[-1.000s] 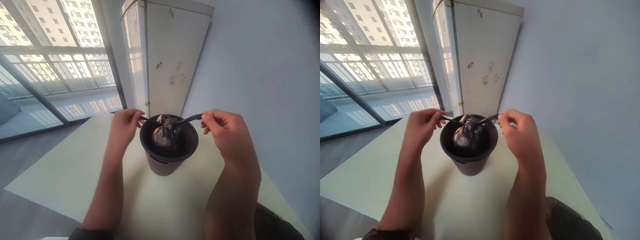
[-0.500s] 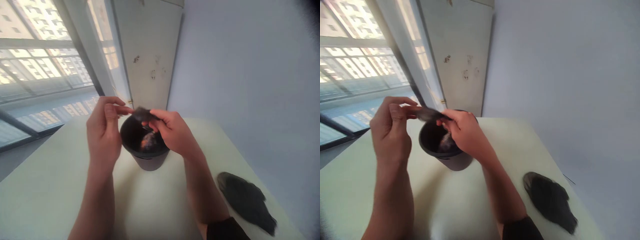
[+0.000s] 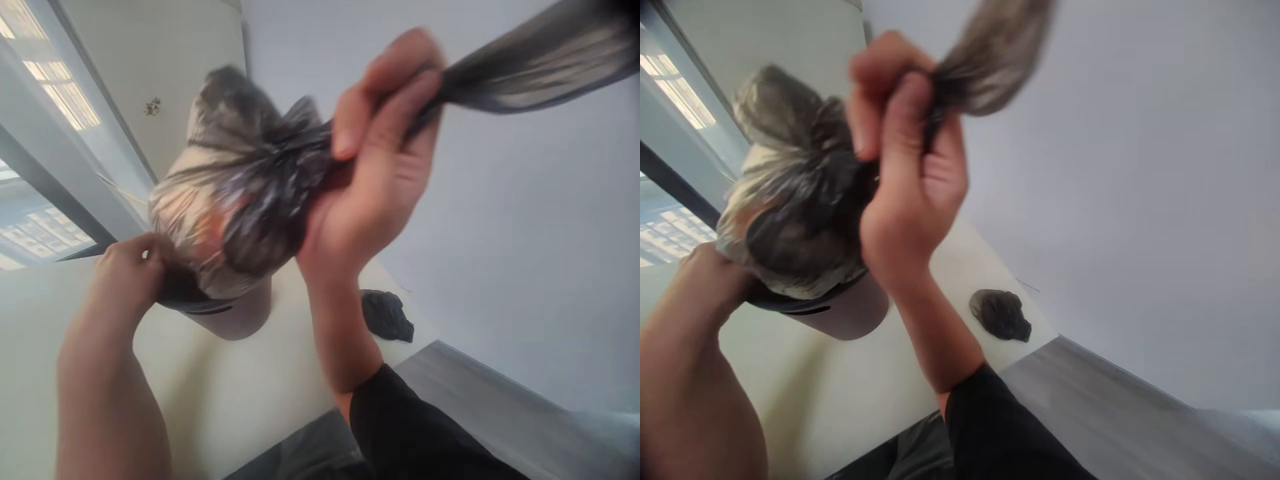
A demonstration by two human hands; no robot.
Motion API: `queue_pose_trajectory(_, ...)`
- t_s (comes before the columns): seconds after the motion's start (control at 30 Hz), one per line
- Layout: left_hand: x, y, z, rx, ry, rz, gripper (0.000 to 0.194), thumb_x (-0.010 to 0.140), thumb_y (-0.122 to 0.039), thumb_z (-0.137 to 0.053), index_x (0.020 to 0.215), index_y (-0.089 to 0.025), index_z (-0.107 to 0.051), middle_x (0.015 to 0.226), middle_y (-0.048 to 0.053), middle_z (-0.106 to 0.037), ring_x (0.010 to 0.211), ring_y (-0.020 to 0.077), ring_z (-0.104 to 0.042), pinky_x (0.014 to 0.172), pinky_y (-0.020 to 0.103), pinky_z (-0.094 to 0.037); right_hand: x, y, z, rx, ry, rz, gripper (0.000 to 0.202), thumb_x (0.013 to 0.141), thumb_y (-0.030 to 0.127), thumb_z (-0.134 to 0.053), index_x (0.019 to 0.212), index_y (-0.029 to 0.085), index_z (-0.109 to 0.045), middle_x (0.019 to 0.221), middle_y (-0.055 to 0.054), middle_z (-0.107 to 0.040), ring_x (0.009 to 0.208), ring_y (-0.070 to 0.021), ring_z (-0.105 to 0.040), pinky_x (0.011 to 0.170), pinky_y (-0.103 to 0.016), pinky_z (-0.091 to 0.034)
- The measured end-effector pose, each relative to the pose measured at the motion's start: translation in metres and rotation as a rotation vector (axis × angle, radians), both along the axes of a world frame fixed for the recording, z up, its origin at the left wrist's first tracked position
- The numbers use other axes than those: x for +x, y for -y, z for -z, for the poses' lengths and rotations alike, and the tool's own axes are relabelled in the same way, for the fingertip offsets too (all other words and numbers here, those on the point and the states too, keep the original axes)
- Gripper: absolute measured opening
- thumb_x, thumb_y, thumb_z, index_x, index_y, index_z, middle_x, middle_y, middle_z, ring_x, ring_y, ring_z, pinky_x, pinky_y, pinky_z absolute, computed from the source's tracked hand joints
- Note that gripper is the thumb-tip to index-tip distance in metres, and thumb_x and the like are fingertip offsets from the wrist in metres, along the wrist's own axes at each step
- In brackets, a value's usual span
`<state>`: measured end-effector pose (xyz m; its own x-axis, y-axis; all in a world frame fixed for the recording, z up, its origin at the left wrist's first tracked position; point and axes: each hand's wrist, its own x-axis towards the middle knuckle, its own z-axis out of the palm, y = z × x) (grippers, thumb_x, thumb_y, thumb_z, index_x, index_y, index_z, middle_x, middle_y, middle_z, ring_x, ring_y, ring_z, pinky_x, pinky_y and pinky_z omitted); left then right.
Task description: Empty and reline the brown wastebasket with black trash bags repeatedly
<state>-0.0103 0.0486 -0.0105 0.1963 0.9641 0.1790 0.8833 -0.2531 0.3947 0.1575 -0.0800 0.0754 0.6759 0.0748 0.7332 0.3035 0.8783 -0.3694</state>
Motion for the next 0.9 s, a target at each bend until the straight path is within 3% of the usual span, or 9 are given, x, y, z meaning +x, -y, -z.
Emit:
queue_pose_trajectory(0.07, -0.001, -0.003, 0.001, -0.008, -0.023, 0.02, 0.026, 0.089, -0.037, -0.055, 0.091, -0.019, -0.073, 0.079, 0.009, -0.069, 0.079, 0.0267, -0.058, 0.075, 0.034, -0.05, 0.03, 0.015, -0.008, 0.079, -0.039, 0.057, 0.031, 0.114, 0.026, -0.028, 0.093, 0.024, -0.052, 0.078, 0.005, -0.037, 0.066, -0.0035, -0.053, 0.068, -0.019, -0.042)
queue_pose_trajectory(0.13, -0.001, -0.004, 0.002, -0.015, -0.025, 0.042, 0.034, 0.092, -0.042, -0.052, 0.096, -0.017, -0.075, 0.087, 0.013, -0.073, 0.087, 0.0307, -0.061, 0.082, 0.04, -0.053, 0.07, 0.037, -0.004, 0.047, 0.043, 0.054, 0.032, 0.113, 0.03, -0.026, 0.099, 0.023, -0.054, 0.079, 0.005, -0.041, 0.068, -0.0038, -0.059, 0.07, -0.019, -0.045)
queue_pose_trajectory(0.27, -0.001, 0.001, 0.001, 0.003, 0.036, 0.067, 0.046, 0.1, -0.036, -0.041, 0.122, -0.018, -0.076, 0.106, 0.013, -0.075, 0.106, 0.0333, -0.063, 0.098, 0.048, -0.051, 0.142, 0.079, 0.024, 0.12, 0.049, 0.173, 0.033, 0.113, 0.027, -0.034, 0.091, 0.023, -0.058, 0.07, 0.006, -0.036, 0.062, -0.005, -0.055, 0.065, -0.018, -0.047)
queue_pose_trajectory(0.37, -0.003, 0.008, -0.001, -0.014, 0.033, 0.084, 0.049, 0.102, -0.036, -0.036, 0.127, -0.019, -0.075, 0.099, 0.012, -0.074, 0.101, 0.0337, -0.063, 0.093, 0.047, -0.052, 0.171, 0.091, 0.052, 0.131, -0.092, 0.209, 0.036, 0.114, 0.022, -0.035, 0.085, 0.023, -0.056, 0.067, 0.007, -0.028, 0.056, -0.0066, -0.045, 0.059, -0.017, -0.045)
queue_pose_trajectory(0.47, -0.005, 0.013, -0.002, -0.06, 0.01, 0.081, 0.048, 0.102, -0.036, -0.036, 0.122, -0.018, -0.076, 0.092, 0.011, -0.072, 0.091, 0.0318, -0.062, 0.085, 0.044, -0.052, 0.188, 0.079, 0.087, 0.048, -0.22, 0.096, 0.028, 0.113, 0.027, -0.042, 0.088, 0.024, -0.052, 0.067, 0.008, -0.024, 0.053, -0.0092, -0.039, 0.056, -0.019, -0.043)
queue_pose_trajectory(0.6, -0.003, 0.017, -0.006, -0.092, 0.017, 0.06, 0.044, 0.102, -0.034, -0.038, 0.112, -0.015, -0.076, 0.097, 0.013, -0.072, 0.088, 0.0295, -0.061, 0.082, 0.04, -0.051, 0.214, 0.041, 0.144, -0.018, -0.361, -0.06, 0.021, 0.109, 0.031, -0.052, 0.089, 0.025, -0.048, 0.067, 0.009, -0.025, 0.054, -0.0098, -0.037, 0.059, -0.019, -0.044)
queue_pose_trajectory(0.77, -0.002, 0.014, -0.008, -0.062, 0.002, 0.02, 0.045, 0.101, -0.028, -0.034, 0.109, -0.013, -0.076, 0.093, 0.014, -0.071, 0.096, 0.0313, -0.061, 0.085, 0.04, -0.049, 0.251, 0.003, 0.205, -0.221, -0.503, -0.068, 0.03, 0.102, 0.035, -0.06, 0.081, 0.026, -0.041, 0.064, 0.009, -0.026, 0.059, -0.0109, -0.044, 0.069, -0.021, -0.05)
queue_pose_trajectory(0.9, -0.005, 0.009, -0.005, -0.122, 0.024, -0.029, 0.046, 0.101, -0.033, -0.034, 0.111, -0.014, -0.075, 0.076, 0.012, -0.069, 0.095, 0.0332, -0.062, 0.079, 0.04, -0.048, 0.279, -0.005, 0.238, -0.406, -0.557, -0.089, 0.038, 0.095, 0.036, -0.069, 0.076, 0.026, -0.038, 0.06, 0.01, -0.027, 0.056, -0.0115, -0.043, 0.066, -0.023, -0.049)
